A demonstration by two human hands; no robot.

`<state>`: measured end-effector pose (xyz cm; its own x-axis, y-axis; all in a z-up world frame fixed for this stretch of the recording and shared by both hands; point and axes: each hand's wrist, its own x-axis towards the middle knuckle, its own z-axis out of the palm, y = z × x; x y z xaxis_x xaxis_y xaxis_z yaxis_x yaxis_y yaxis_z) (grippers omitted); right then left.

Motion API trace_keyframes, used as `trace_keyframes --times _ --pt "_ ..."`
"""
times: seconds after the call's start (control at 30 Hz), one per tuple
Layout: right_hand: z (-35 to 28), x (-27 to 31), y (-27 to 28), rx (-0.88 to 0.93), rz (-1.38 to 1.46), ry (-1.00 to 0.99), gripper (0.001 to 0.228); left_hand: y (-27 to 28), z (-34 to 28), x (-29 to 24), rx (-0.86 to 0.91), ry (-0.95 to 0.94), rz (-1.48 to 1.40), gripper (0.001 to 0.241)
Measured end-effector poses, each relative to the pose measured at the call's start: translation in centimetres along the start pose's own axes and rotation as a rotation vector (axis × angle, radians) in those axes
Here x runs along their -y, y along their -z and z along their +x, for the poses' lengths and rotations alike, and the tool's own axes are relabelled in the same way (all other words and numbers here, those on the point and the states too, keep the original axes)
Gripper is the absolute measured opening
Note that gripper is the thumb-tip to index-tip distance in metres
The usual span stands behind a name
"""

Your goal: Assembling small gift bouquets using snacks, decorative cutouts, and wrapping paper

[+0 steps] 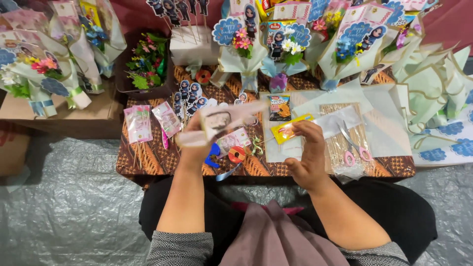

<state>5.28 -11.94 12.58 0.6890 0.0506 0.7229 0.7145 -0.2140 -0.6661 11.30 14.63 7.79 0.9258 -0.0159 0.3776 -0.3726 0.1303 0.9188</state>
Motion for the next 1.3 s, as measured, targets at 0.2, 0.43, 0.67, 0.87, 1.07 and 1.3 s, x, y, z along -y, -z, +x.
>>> trace_keyframes --times 0.2,0.43,0.67,0.87,1.07,1.3 --pt "-1.6 -2.4 -2.1 -0.02 -0.048 -0.212 0.048 6.5 2.9 -6.1 -0.399 -0.089 -0.223 0.041" --pt "-7.0 -7.3 -4.8 0.154 -0.212 -0.452 0.026 16.1 -1.4 -5.8 -0.695 -0.316 -0.364 0.035" --pt "-4.6 -8.6 -12.3 0.315 -0.034 -0.526 0.016 17.5 -1.1 -4.4 -0.83 -0.368 -0.303 0.042" --pt "2.3 -6.6 -20.0 0.686 0.038 -0.513 0.016 15.2 0.8 -2.5 -1.174 -0.044 -0.498 0.022" --pt "9.7 -11.7 -28.5 0.73 -0.006 -0.523 0.017 16.4 1.9 -0.1 -1.434 0.084 -0.486 0.028" --pt "16.3 -16.8 -40.4 0.453 -0.664 0.706 0.008 14.1 3.1 1.3 -1.407 0.194 -0.414 0.028"
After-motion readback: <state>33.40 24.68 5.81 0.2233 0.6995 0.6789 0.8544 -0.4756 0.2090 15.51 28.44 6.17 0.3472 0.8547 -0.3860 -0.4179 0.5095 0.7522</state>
